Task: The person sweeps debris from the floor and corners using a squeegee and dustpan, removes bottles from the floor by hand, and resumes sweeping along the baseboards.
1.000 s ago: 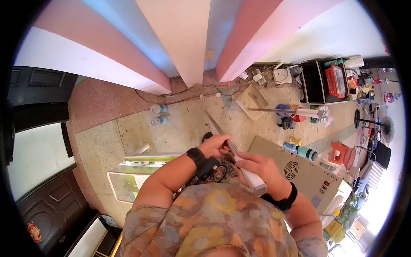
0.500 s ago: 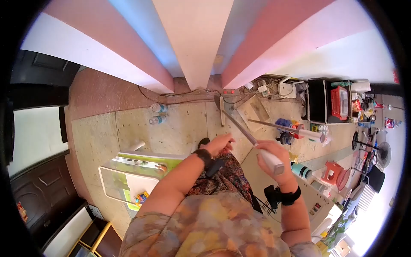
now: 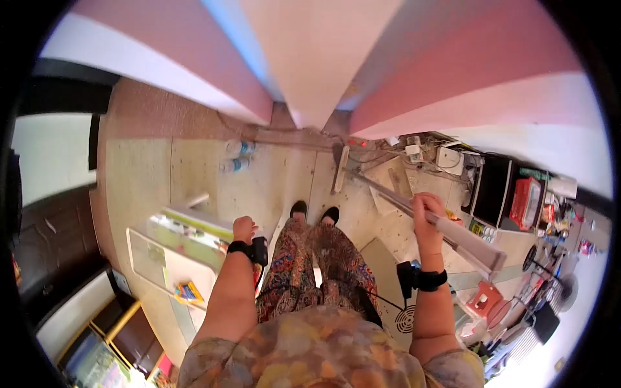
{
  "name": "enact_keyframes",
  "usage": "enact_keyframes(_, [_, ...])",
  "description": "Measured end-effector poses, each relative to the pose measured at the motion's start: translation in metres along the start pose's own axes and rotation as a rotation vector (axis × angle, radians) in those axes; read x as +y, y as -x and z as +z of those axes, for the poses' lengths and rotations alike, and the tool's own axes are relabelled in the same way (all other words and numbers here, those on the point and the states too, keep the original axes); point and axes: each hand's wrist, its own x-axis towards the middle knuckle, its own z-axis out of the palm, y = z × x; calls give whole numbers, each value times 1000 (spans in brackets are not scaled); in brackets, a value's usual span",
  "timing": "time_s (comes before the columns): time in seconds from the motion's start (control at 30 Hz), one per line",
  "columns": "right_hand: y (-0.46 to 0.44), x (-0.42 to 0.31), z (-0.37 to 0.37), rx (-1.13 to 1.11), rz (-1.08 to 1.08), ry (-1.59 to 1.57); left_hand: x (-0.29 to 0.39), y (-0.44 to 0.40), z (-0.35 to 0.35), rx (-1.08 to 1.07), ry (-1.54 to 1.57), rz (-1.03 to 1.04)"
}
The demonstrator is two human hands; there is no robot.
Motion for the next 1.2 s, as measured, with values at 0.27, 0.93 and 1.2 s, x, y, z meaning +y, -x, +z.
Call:
enact_keyframes(0.27, [-14,-24,21,-177,236,-242,-78,30,11,233,-321,108])
enact_keyframes(0.93, [-18,-7,14,-301,136,-272,-37,62,2,233,-185,157])
enact_keyframes(1.2, [-30,-10,12,-306,151,-241,-33,76,6,237,-285,133])
